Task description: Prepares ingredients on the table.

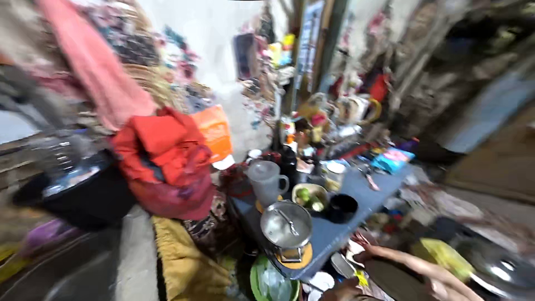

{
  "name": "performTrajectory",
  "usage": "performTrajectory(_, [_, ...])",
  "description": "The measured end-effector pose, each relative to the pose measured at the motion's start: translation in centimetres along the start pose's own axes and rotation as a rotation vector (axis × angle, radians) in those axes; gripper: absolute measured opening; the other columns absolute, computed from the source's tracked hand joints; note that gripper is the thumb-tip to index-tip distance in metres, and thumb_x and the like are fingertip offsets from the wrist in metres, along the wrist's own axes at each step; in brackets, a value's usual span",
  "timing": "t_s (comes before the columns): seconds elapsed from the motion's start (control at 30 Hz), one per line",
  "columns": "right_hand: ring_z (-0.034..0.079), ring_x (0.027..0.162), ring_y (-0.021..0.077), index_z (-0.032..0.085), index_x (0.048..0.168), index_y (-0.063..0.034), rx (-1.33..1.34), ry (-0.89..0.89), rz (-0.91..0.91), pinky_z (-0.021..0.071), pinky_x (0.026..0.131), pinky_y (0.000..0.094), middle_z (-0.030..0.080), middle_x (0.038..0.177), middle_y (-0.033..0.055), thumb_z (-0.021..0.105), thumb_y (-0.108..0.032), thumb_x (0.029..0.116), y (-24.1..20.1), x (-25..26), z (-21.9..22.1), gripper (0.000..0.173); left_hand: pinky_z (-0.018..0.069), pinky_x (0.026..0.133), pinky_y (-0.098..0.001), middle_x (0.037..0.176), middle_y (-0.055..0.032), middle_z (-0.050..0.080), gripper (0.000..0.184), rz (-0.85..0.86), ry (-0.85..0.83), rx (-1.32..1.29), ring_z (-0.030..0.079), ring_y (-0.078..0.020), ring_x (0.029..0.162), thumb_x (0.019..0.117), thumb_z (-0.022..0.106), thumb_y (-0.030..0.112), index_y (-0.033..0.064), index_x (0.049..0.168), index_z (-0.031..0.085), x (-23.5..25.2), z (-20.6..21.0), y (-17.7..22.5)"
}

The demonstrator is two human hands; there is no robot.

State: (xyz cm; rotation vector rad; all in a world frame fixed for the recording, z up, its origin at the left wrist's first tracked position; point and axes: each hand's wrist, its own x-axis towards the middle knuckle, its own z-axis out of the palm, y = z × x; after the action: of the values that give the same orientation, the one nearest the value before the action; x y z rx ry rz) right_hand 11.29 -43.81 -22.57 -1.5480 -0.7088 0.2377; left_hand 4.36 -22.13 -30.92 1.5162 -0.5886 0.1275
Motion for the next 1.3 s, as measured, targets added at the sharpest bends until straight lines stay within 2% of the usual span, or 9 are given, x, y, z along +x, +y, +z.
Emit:
performTrajectory(0.2, [0.065, 0.12, 0.031, 0.066, 0.138, -0.0121, 0.371, -0.018, 0.135, 0.0536, 0.103, 0.0473, 0.068, 0.131, 0.0184, 0.048, -0.068, 0.0976, 4.0, -2.8, 0.1, 0.071, 0.0399, 0.116, -0.0381, 0.132, -0.031, 0.058, 0.106, -0.033, -0.262, -0.114, 0.054, -0.0301, 0.129, 0.0557, 0.094, 0.047, -0.0154, 0.132, 0.054, 0.8, 0.4, 0.3])
performTrajectory(0.37, [0.066, 0.121, 0.0272, 0.068, 0.134, -0.0083, 0.364, -0.007, 0.134, 0.0533, 0.105, 0.0432, 0.07, 0.129, 0.0161, 0.047, -0.066, 0.0995, 3.1, -2.1, 1.2, 0.071, 0.0413, 0.114, -0.0348, 0.132, -0.0304, 0.057, 0.108, -0.071, -0.289, -0.107, 0.055, -0.0263, 0.127, 0.053, 0.094, 0.053, -0.0115, 0.131, 0.057, 0.9, 0.1, 0.2])
performTrajectory(0.5, [0.065, 0.124, 0.0213, 0.069, 0.134, -0.0101, 0.158, 0.197, 0.198, 0.0517, 0.108, 0.0376, 0.07, 0.132, 0.008, 0.053, -0.062, 0.0995, 1.5, -2.0, 1.4, 0.064, 0.0429, 0.114, -0.0339, 0.137, -0.0322, 0.054, 0.107, -0.064, -0.26, -0.017, 0.054, -0.0267, 0.13, 0.0532, 0.098, 0.047, -0.0108, 0.133, 0.056, 0.8, -1.0, 0.1])
performTrajectory(0.6, [0.071, 0.103, 0.0171, 0.072, 0.125, -0.0161, -0.132, 0.49, 0.268, 0.0597, 0.092, 0.0342, 0.074, 0.115, 0.0031, 0.06, -0.051, 0.0996, 0.3, -2.7, 1.7, 0.044, 0.0425, 0.113, -0.0331, 0.136, -0.0312, 0.054, 0.107, -0.037, -0.22, 0.077, 0.054, -0.0258, 0.13, 0.0546, 0.098, 0.047, -0.0101, 0.134, 0.055, 0.9, -1.5, -0.4])
performTrajectory(0.7, [0.07, 0.081, 0.0118, 0.07, 0.104, -0.0195, -0.356, 0.686, 0.248, 0.0614, 0.074, 0.029, 0.073, 0.092, -0.0017, 0.067, -0.035, 0.0939, -0.4, -3.6, 1.3, 0.019, 0.0438, 0.113, -0.0331, 0.138, -0.0307, 0.055, 0.106, -0.086, -0.135, 0.195, 0.054, -0.026, 0.131, 0.0535, 0.099, 0.044, -0.0099, 0.134, 0.056, 1.5, -1.3, -0.6])
performTrajectory(0.8, [0.067, 0.085, 0.0068, 0.07, 0.099, -0.0109, -0.555, 0.442, 0.17, 0.0595, 0.077, 0.0266, 0.07, 0.094, 0.0003, 0.065, -0.028, 0.0974, -0.6, -4.9, -0.3, 0.018, 0.0477, 0.109, -0.0338, 0.139, -0.0314, 0.054, 0.102, -0.157, -0.02, 0.333, 0.056, -0.0279, 0.13, 0.0531, 0.098, 0.043, -0.0079, 0.133, 0.059, 2.7, -0.2, -1.2])
performTrajectory(0.9, [0.066, 0.077, 0.0198, 0.075, 0.099, -0.005, -0.747, 0.201, 0.209, 0.0582, 0.069, 0.0346, 0.068, 0.092, 0.014, 0.07, -0.016, 0.0942, -0.6, -4.4, -1.4, 0.013, 0.0504, 0.106, -0.0343, 0.14, -0.0316, 0.053, 0.102, -0.216, 0.041, 0.468, 0.058, -0.0291, 0.128, 0.0519, 0.098, 0.038, -0.0085, 0.133, 0.059, 4.3, 1.6, -1.7])
performTrajectory(1.03, [0.067, 0.074, 0.0316, 0.075, 0.097, -0.0053, -0.899, 0.063, 0.237, 0.0564, 0.064, 0.0473, 0.066, 0.087, 0.0161, 0.068, -0.018, 0.0952, 0.8, -3.3, -4.6, 0.015, 0.0487, 0.107, -0.0333, 0.139, -0.033, 0.053, 0.099, -0.254, 0.11, 0.532, 0.057, -0.0279, 0.128, 0.0533, 0.098, 0.036, -0.012, 0.13, 0.058, 6.5, 4.6, -2.6])
performTrajectory(1.3, [0.069, 0.075, 0.0333, 0.069, 0.086, -0.0021, -0.978, -0.09, 0.042, 0.0574, 0.065, 0.0474, 0.067, 0.087, 0.017, 0.065, -0.013, 0.0934, 3.6, -1.5, -11.9, 0.014, 0.0461, 0.108, -0.0323, 0.135, -0.0343, 0.055, 0.101, -0.384, 0.288, 0.651, 0.057, -0.0267, 0.127, 0.054, 0.097, 0.039, -0.0169, 0.127, 0.055, 9.9, 10.6, -3.8])
